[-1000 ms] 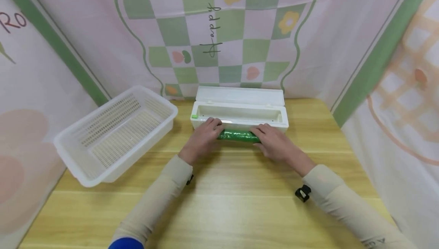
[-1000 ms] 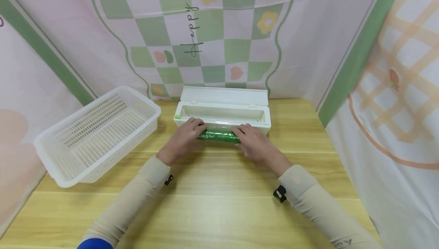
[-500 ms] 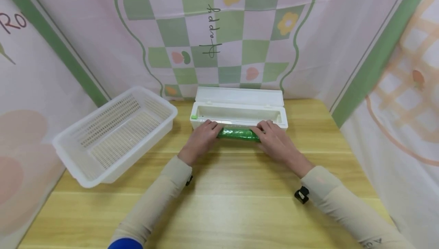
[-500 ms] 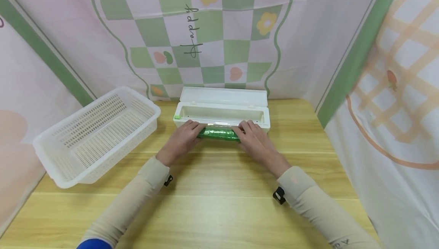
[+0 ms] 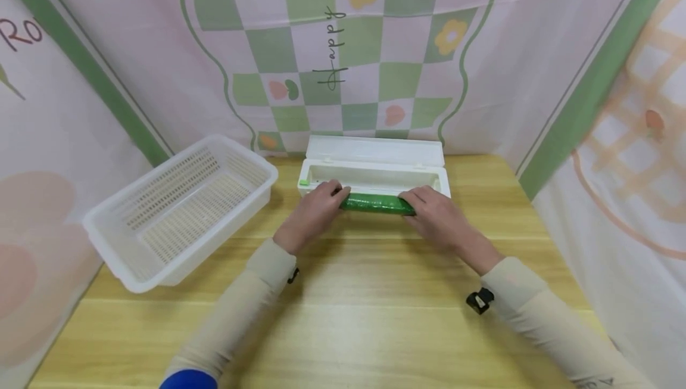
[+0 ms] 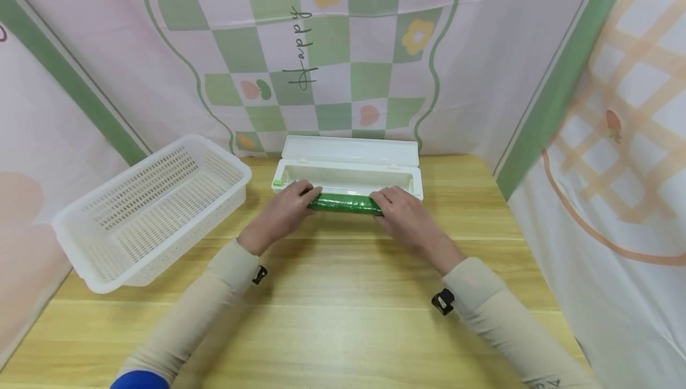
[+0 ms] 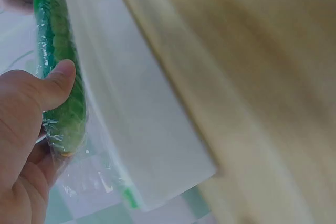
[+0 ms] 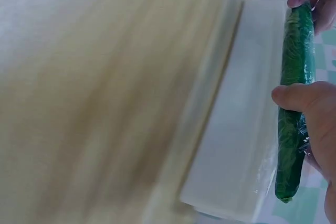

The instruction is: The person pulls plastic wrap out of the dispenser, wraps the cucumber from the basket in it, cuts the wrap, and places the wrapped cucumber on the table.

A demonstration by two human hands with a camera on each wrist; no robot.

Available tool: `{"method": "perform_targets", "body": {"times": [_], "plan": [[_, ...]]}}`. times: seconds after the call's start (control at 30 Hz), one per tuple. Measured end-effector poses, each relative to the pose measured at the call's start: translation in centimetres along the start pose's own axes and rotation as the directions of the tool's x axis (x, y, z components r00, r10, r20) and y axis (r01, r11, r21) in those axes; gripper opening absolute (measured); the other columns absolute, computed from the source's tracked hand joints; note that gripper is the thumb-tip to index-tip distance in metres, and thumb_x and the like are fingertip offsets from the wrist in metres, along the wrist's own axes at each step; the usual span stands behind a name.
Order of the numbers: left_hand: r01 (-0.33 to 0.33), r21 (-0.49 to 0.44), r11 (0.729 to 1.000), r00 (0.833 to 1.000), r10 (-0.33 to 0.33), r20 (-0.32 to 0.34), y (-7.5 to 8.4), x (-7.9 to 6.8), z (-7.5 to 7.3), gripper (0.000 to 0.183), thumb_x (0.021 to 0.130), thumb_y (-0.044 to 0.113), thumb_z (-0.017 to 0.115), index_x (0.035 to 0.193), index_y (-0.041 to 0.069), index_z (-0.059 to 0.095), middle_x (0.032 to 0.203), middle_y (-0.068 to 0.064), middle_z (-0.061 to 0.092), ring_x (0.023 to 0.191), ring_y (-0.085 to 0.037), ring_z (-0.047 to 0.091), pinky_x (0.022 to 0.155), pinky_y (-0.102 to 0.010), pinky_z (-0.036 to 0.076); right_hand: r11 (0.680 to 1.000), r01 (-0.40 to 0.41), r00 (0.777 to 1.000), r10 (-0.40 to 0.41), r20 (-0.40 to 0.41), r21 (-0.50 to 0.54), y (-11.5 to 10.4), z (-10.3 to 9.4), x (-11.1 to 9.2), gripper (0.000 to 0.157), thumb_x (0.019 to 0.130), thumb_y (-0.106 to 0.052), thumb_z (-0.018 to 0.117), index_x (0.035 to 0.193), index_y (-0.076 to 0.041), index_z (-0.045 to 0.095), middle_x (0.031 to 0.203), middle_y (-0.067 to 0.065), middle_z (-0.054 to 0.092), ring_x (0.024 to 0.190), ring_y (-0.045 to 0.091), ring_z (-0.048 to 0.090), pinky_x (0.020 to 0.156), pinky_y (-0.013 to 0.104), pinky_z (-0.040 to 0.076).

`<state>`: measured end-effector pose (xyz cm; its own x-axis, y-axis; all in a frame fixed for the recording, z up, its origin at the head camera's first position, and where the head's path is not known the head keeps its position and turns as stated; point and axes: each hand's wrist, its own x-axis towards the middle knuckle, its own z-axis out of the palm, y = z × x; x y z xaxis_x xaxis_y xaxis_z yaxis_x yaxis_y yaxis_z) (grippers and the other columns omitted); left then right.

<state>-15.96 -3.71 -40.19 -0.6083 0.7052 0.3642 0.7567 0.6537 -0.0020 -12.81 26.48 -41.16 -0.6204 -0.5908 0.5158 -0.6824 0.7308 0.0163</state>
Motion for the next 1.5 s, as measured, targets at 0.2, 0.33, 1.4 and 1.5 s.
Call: {"method": "perform_targets", "body": {"times": [0.2, 0.33, 1.4, 1.5], "plan": [[-0.05, 0.041, 0.998, 0.998, 0.051, -0.028, -0.7, 1.0, -2.1, 0.031, 0.095, 0.017, 0.079, 0.117, 0.001, 0.064, 0.111, -0.013, 0.068, 0.1, -0.026, 0.07, 0.083, -0.03, 0.063, 0.998, 0.053, 0.997, -0.054, -0.049, -0.022, 0.3, -2.0, 1.2, 0.047, 0.075, -0.006, 0.095, 0.114, 0.007, 0.072, 0.107, 0.021, 0.075, 0.098, 0.037, 0.073, 0.08, 0.048, 0.066], [-0.074, 0.068, 0.995, 0.997, 0.076, -0.032, -1.2, 1.5, -3.1, 0.028, 0.098, 0.018, 0.074, 0.118, 0.001, 0.064, 0.113, -0.012, 0.068, 0.1, -0.026, 0.07, 0.085, -0.029, 0.063, 0.996, 0.083, 0.994, -0.085, -0.071, -0.028, 0.5, -3.0, 2.0, 0.047, 0.074, -0.004, 0.094, 0.114, 0.008, 0.073, 0.106, 0.022, 0.076, 0.095, 0.037, 0.074, 0.078, 0.047, 0.066], [-0.16, 0.021, 0.987, 0.987, 0.16, -0.002, 1.7, -2.0, -5.7, 0.027, 0.095, 0.019, 0.077, 0.111, 0.002, 0.064, 0.099, -0.008, 0.068, 0.089, -0.021, 0.069, 0.075, -0.028, 0.062, 0.978, 0.208, 0.978, -0.208, -0.012, 0.03, -1.9, -5.4, -0.2, 0.05, 0.071, -0.017, 0.095, 0.111, 0.004, 0.074, 0.099, 0.016, 0.077, 0.086, 0.029, 0.075, 0.07, 0.041, 0.067], [-0.163, 0.025, 0.986, 0.987, 0.162, 0.02, 1.9, -2.9, -3.5, 0.031, 0.092, 0.02, 0.081, 0.11, 0.002, 0.064, 0.1, -0.007, 0.069, 0.089, -0.019, 0.069, 0.076, -0.027, 0.062, 0.982, 0.182, 0.982, -0.184, 0.043, 0.046, -2.3, -3.6, -1.4, 0.049, 0.072, -0.017, 0.095, 0.111, 0.003, 0.074, 0.099, 0.014, 0.077, 0.088, 0.028, 0.075, 0.072, 0.039, 0.067]]}}
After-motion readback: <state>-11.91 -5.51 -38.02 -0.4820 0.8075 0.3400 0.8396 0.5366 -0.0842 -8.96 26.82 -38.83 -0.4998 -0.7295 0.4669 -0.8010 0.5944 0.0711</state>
